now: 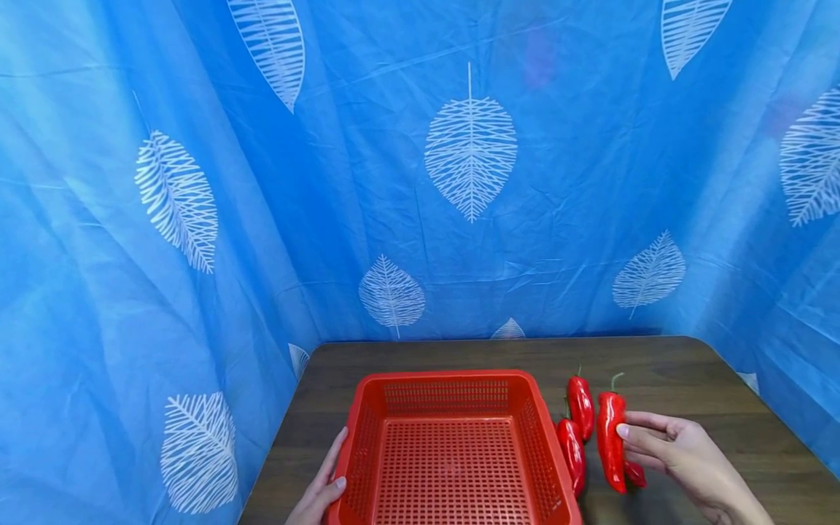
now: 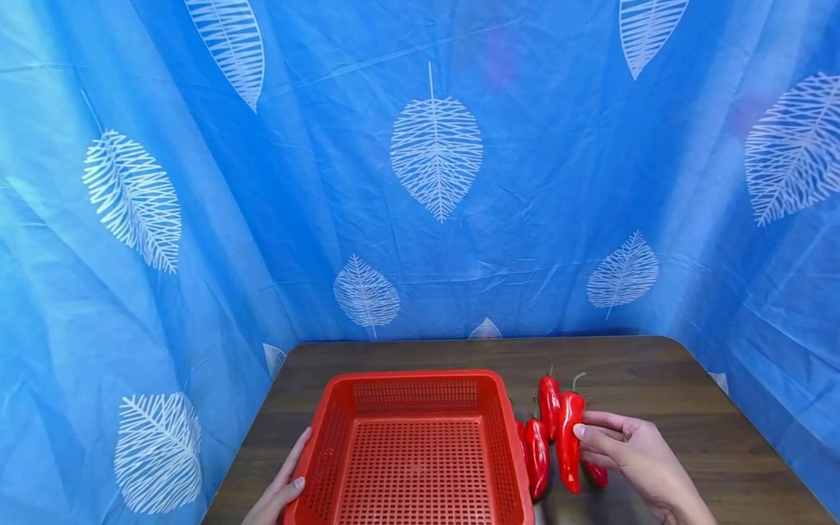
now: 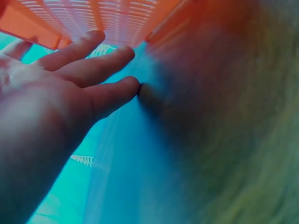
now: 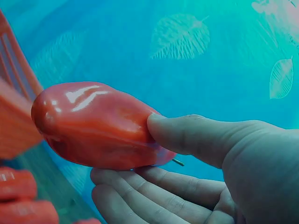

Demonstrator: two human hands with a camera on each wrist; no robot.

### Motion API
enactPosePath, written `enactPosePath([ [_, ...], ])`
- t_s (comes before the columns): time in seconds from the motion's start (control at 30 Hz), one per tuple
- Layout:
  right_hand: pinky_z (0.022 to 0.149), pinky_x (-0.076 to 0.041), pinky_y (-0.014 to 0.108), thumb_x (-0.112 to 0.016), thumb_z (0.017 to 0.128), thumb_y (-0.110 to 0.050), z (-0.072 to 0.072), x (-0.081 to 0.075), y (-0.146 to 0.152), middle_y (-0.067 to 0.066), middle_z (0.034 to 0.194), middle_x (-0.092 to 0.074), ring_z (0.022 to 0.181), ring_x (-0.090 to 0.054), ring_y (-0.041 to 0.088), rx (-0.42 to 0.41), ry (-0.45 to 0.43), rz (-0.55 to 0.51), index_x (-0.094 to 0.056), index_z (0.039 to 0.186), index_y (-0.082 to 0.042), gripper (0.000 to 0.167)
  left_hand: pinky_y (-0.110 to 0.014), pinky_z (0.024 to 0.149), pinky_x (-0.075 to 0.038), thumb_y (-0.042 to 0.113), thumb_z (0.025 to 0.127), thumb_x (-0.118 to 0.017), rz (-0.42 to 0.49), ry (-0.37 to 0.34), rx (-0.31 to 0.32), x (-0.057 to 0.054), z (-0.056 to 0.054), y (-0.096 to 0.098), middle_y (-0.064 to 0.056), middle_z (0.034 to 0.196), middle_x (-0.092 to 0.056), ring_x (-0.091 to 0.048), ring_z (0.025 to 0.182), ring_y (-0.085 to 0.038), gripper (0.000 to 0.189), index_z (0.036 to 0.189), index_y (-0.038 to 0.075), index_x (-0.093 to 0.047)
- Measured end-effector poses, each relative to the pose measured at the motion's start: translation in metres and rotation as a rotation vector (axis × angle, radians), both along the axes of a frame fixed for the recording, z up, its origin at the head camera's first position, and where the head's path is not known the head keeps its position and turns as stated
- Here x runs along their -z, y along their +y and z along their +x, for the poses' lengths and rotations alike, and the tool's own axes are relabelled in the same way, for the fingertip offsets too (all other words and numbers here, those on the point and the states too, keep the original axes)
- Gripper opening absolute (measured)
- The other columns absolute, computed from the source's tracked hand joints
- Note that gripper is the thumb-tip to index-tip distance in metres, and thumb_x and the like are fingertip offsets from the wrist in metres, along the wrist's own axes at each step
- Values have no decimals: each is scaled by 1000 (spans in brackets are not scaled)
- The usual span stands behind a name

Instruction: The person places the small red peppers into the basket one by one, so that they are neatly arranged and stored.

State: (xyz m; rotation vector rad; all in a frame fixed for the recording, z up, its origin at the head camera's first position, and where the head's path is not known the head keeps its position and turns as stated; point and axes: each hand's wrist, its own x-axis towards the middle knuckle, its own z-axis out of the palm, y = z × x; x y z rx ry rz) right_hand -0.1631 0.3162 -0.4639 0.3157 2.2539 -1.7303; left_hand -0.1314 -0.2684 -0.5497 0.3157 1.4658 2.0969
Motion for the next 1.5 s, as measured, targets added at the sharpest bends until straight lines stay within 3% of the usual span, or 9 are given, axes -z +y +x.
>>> enactPosePath([
  [0.23, 97, -66, 44, -66, 111, -29, 4, -5, -33, 19, 138, -74, 114, -80, 29, -57, 48, -121, -36, 159, 20, 75, -53, 124, -47, 31, 120, -37, 32, -14, 37, 3, -3, -2, -12, 180, -15, -48, 152, -25, 82, 167, 36, 30],
  [0.47, 96, -66, 40, -66, 111, -22, -3, -12, -68, 14, 136, -75, 111, -81, 23, -165, 145, -218, -38, 158, 20, 70, -53, 123, -47, 30, 120, -35, 42, -2, 50, 7, -5, -4, -1, 175, -25, -49, 151, -23, 81, 167, 37, 31],
  [0.6, 98, -66, 41, -67, 110, -20, -9, -19, -91, 16, 138, -74, 113, -80, 25, -237, 194, -266, -39, 156, 21, 68, -55, 122, -49, 31, 120, -37, 36, -20, 35, 7, -4, -4, -4, 176, -23, -49, 151, -25, 82, 168, 38, 29],
  [0.8, 101, -64, 46, -73, 106, -22, -16, -31, -123, 19, 136, -75, 115, -80, 32, -263, 189, -276, -42, 156, 17, 70, -56, 122, -48, 32, 120, -40, 40, -35, 29, 4, -3, -4, -7, 177, -20, -48, 152, -27, 83, 168, 39, 28],
  [1.03, 99, -66, 46, -76, 103, -21, -28, -44, -164, 18, 125, -79, 108, -81, 32, -307, 200, -286, -55, 147, 13, 59, -56, 123, -48, 32, 120, -39, 40, -38, 39, 5, -3, -5, -6, 177, -21, -48, 152, -27, 84, 168, 38, 29],
  [1.3, 96, -67, 46, -76, 101, -14, -39, -54, -214, 18, 117, -81, 103, -82, 29, -367, 185, -355, -59, 141, 15, 52, -61, 121, -48, 35, 120, -39, 19, -70, 10, 2, -2, -4, -18, 182, -8, -50, 152, -31, 81, 169, 41, 26],
  [1.5, 95, -66, 49, -77, 102, -15, -47, -49, -247, 20, 117, -81, 102, -82, 31, -415, 153, -346, -62, 139, 13, 49, -63, 120, -48, 36, 120, -40, 21, -91, -10, 1, -2, -2, -22, 183, 5, -49, 153, -32, 81, 170, 41, 24],
])
